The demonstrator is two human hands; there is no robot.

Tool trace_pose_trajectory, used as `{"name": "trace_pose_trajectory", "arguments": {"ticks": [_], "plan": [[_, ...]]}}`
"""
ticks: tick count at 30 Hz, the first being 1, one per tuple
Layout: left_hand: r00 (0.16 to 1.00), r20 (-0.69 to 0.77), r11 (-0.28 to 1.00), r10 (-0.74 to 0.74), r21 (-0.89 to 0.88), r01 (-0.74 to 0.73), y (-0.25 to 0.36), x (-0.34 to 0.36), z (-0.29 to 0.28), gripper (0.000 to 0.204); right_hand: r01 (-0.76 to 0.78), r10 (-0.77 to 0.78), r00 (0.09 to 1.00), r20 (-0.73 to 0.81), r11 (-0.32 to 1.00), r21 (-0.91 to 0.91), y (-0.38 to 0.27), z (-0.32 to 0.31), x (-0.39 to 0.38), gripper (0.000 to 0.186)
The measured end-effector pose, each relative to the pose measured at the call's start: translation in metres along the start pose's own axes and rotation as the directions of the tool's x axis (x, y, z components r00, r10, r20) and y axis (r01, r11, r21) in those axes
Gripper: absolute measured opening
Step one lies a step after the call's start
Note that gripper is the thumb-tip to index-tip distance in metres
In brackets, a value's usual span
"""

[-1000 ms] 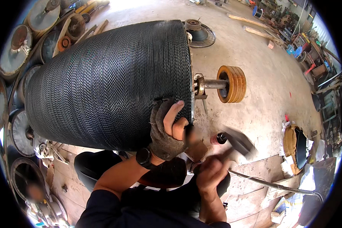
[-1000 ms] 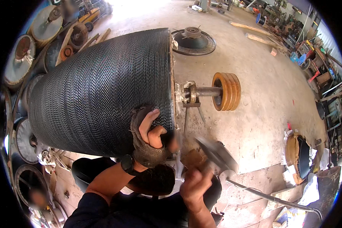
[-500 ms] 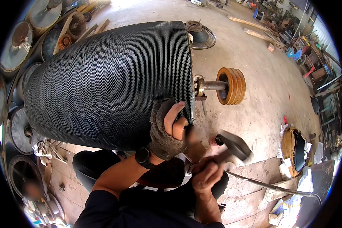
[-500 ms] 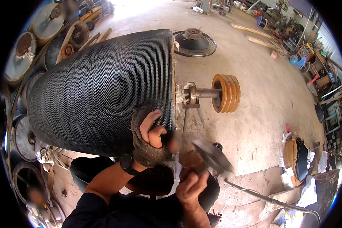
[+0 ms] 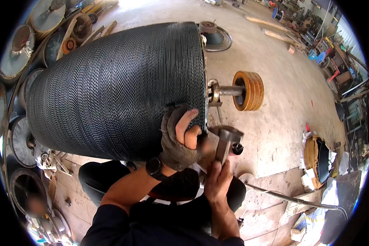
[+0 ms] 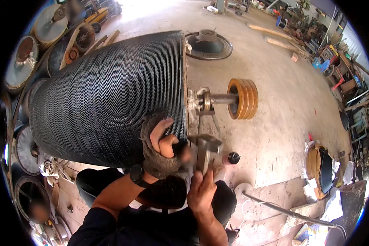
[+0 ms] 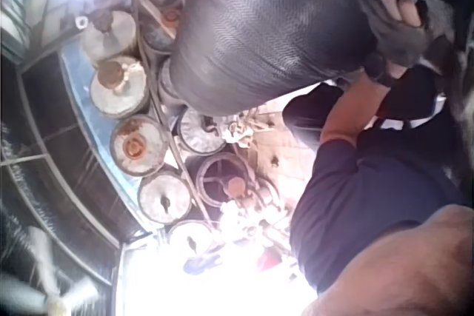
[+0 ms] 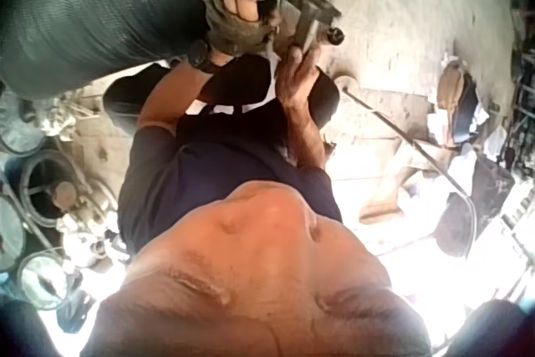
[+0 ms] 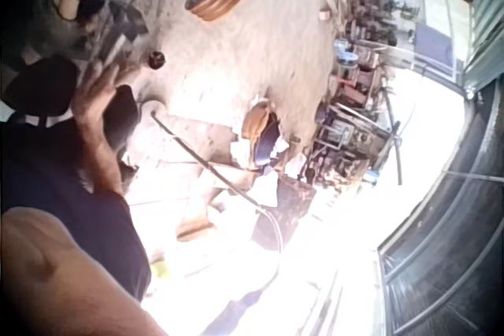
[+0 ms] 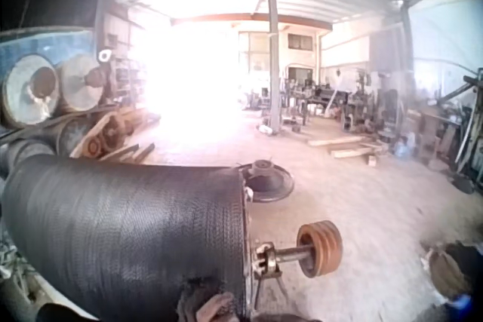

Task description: The person uses a hammer and a metal punch tool to tap and secure the edge of a wire mesh wrapped around a large industrial cylinder. They also use pliers to manipulate the mesh and wires at the drum's edge.

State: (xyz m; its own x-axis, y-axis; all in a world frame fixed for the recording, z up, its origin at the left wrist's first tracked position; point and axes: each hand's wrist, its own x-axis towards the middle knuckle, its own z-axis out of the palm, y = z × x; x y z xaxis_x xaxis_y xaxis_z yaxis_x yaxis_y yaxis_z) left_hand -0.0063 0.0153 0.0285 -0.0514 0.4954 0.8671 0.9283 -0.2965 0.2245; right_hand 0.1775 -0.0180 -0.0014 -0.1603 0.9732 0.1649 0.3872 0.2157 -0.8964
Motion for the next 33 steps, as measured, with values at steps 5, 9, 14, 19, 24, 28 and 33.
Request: {"name": "trace_pose_trajectory", "arguments": {"ticks": [5, 9, 14, 19, 24, 28, 33], "plan": [[0.999, 0.018, 0.999, 0.028, 0.034, -0.029, -0.005, -0.008, 0.004, 0.03, 0.186, -0.029, 0.941, -0.338, 0.878, 0.442, 0.003, 0.007, -0.008, 0.041], [1.0, 0.007, 0.999, 0.028, 0.035, -0.028, -0.002, -0.008, 0.002, 0.034, -0.004, 0.004, 1.0, -0.001, 0.997, 0.079, 0.0, 0.005, 0.0, 0.033], [1.0, -0.014, 0.999, -0.024, -0.041, 0.024, 0.005, 0.0, -0.002, 0.022, 0.062, -0.061, 0.998, -0.035, 0.997, 0.043, 0.006, 0.004, -0.001, 0.037], [0.997, -0.071, 1.0, 0.03, 0.0, -0.03, 0.004, 0.0, 0.004, 0.027, -0.351, 0.326, 0.93, 0.168, 0.657, 0.667, -0.006, -0.009, 0.009, 0.052], [0.997, -0.071, 0.999, 0.025, -0.029, -0.027, 0.001, -0.002, -0.001, 0.026, -0.323, 0.149, 0.919, 0.365, 0.817, 0.478, -0.016, -0.005, 0.008, 0.045], [0.998, -0.054, 0.999, 0.017, -0.049, -0.02, 0.002, -0.004, 0.001, 0.03, -0.277, 0.217, 0.961, 0.172, 0.738, 0.615, -0.006, -0.008, 0.012, 0.046], [0.999, -0.037, 0.999, 0.016, -0.027, -0.017, -0.002, -0.006, 0.005, 0.027, -0.294, 0.243, 0.955, 0.172, 0.859, 0.418, -0.017, -0.009, 0.016, 0.047]]}}
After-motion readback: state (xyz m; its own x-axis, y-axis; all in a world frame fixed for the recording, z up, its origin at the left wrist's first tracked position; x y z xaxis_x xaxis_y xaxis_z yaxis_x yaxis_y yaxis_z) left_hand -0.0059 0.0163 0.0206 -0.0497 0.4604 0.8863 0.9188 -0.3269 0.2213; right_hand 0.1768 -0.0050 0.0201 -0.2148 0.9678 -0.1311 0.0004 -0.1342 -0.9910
